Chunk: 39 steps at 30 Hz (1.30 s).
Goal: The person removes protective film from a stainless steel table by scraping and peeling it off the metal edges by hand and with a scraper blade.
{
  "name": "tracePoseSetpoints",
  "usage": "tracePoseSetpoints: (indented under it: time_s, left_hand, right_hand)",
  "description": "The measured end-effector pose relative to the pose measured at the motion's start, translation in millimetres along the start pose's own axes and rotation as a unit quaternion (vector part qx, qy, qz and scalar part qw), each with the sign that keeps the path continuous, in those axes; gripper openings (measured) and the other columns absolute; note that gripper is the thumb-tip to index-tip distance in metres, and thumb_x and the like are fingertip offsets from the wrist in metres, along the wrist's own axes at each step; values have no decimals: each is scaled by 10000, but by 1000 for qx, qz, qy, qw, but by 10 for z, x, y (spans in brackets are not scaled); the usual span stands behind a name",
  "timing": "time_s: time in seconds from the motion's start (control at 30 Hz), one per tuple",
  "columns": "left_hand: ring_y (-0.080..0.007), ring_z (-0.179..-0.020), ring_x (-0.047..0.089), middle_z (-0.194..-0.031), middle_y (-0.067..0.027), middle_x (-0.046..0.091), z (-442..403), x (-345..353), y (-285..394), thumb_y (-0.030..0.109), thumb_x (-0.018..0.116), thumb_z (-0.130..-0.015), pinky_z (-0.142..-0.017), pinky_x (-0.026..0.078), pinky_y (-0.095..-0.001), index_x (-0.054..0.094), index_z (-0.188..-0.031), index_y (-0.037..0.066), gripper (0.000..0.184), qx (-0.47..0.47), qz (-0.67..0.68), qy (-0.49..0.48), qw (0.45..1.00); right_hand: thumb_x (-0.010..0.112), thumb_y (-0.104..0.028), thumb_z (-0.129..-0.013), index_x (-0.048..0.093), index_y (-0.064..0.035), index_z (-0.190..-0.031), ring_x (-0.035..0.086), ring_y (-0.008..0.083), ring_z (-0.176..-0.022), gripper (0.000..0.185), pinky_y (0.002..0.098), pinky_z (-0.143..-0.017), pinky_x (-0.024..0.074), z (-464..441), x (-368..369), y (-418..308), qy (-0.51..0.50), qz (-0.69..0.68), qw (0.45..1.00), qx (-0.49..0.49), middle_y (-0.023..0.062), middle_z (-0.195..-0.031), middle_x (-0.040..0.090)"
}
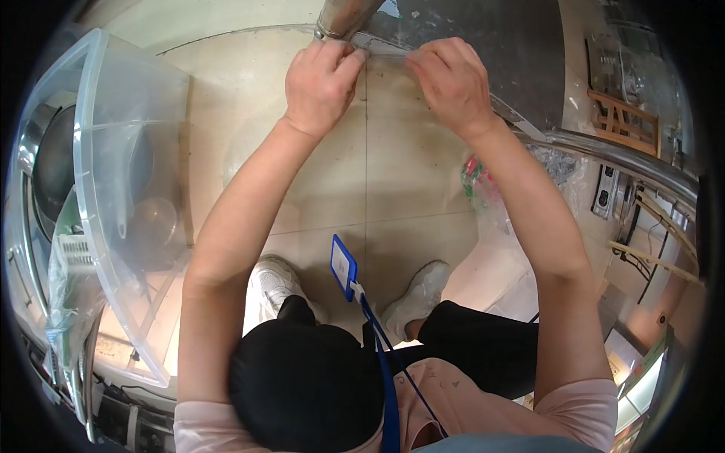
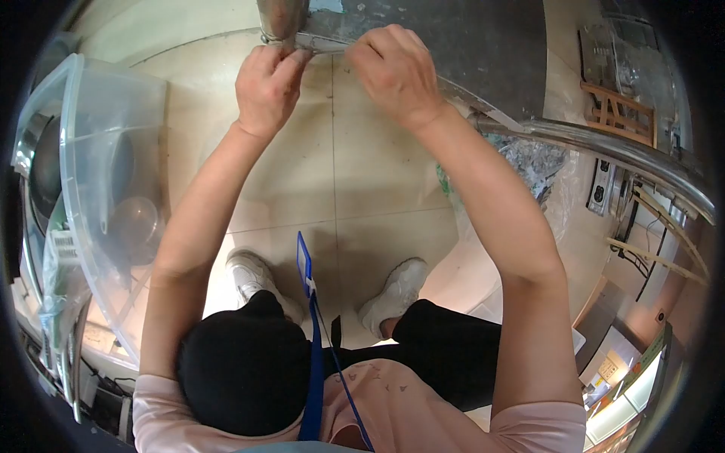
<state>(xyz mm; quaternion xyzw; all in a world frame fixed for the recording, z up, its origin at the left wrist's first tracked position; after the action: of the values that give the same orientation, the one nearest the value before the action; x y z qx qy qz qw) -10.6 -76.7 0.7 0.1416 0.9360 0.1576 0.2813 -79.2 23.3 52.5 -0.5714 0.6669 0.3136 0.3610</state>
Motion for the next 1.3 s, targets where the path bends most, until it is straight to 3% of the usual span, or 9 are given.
tracePoseSetpoints:
  time_s: [0.23, 0.33, 0.63, 0.77, 0.97, 1.07, 1.17, 1.27, 1.3]
  left_hand:
    - [-196, -644, 527, -740, -43, 540, -45, -37, 3, -30, 638, -655, -535, 434, -284, 601, -819, 71, 196, 5, 23, 76, 997]
    - [-190, -607, 528, -732, -55, 538, -9, -28, -64, -8, 636, -702, -514, 432, -280, 594, -807, 56, 130, -110, 66, 64, 990]
    - [-146, -532, 495, -649, -79, 524, 107, 164, 168, 43, 638, -743, -482, 397, -245, 584, -792, 19, 77, -235, 189, 24, 953]
    - [-78, -520, 438, -599, -11, 492, 325, 511, 48, 285, 542, -844, -468, 351, -215, 577, -772, -20, 315, -575, 413, -60, 704]
    - [-68, -489, 386, -602, -2, 484, 354, 613, 14, 227, 506, -855, -451, 300, -202, 557, -734, 2, 260, -616, 465, -42, 634]
    - [-72, -494, 397, -611, -5, 494, 370, 572, 29, 209, 503, -857, -459, 306, -202, 550, -733, 14, 236, -611, 462, -9, 642]
    - [-77, -526, 416, -636, -12, 508, 356, 537, 24, 204, 497, -865, -483, 322, -201, 537, -749, 23, 218, -577, 486, 5, 656]
    - [-83, -569, 436, -674, -16, 520, 488, 689, -28, 196, 488, -876, -518, 349, -203, 525, -773, 30, 199, -567, 542, 13, 620]
    - [-84, -583, 440, -685, -16, 522, 535, 741, -43, 192, 483, -880, -529, 358, -202, 522, -781, 32, 192, -566, 561, 18, 603]
  right_hand:
    - [629, 14, -621, 583, -70, -759, 506, 212, -618, 168, 295, -532, 428, 116, -66, 3, 45, 39, 998, 10, 41, -690, 511]
    - [604, 31, -604, 578, -69, -756, 504, 207, -617, 183, 290, -527, 428, 200, -98, 64, 69, 22, 997, 22, 35, -688, 505]
    - [582, 37, -586, 572, -67, -777, 509, 209, -627, 217, 293, -536, 430, 339, -98, 172, 81, 0, 996, 36, 37, -708, 514]
    - [572, 8, -605, 571, -59, -782, 511, 203, -657, 189, 296, -565, 426, 380, -98, 138, 58, 9, 998, 21, 30, -728, 520]
    - [604, -58, -623, 560, -54, -803, 509, 197, -690, 185, 304, -587, 420, 480, -36, 95, 31, 42, 999, 2, 33, -757, 520]
    - [645, -128, -685, 542, -43, -850, 510, 183, -662, 212, 291, -582, 416, 495, -225, 36, 122, 34, 987, 100, 50, -764, 523]
    - [644, -218, -758, 525, -26, -885, 508, 145, -631, 260, 264, -581, 413, 879, -33, 132, 74, -192, 819, 536, 52, -764, 540]
    - [613, -244, -800, 532, -8, -868, 504, 105, -623, 258, 240, -570, 412, 1073, 465, 57, 92, -569, 536, 616, 41, -757, 556]
    - [610, -247, -802, 535, -4, -858, 502, 100, -622, 260, 236, -567, 413, 1059, 484, 97, 107, -576, 532, 611, 42, -749, 560]
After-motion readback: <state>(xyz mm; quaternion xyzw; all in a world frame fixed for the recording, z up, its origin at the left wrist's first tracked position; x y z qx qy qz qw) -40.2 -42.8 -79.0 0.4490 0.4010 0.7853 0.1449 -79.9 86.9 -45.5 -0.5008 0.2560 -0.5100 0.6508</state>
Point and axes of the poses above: each hand's wrist, its own z-axis away from the middle knuckle, its own x-axis out of the palm, y = z × x, the point moved 8 cm from there along -z, towards the middle knuckle
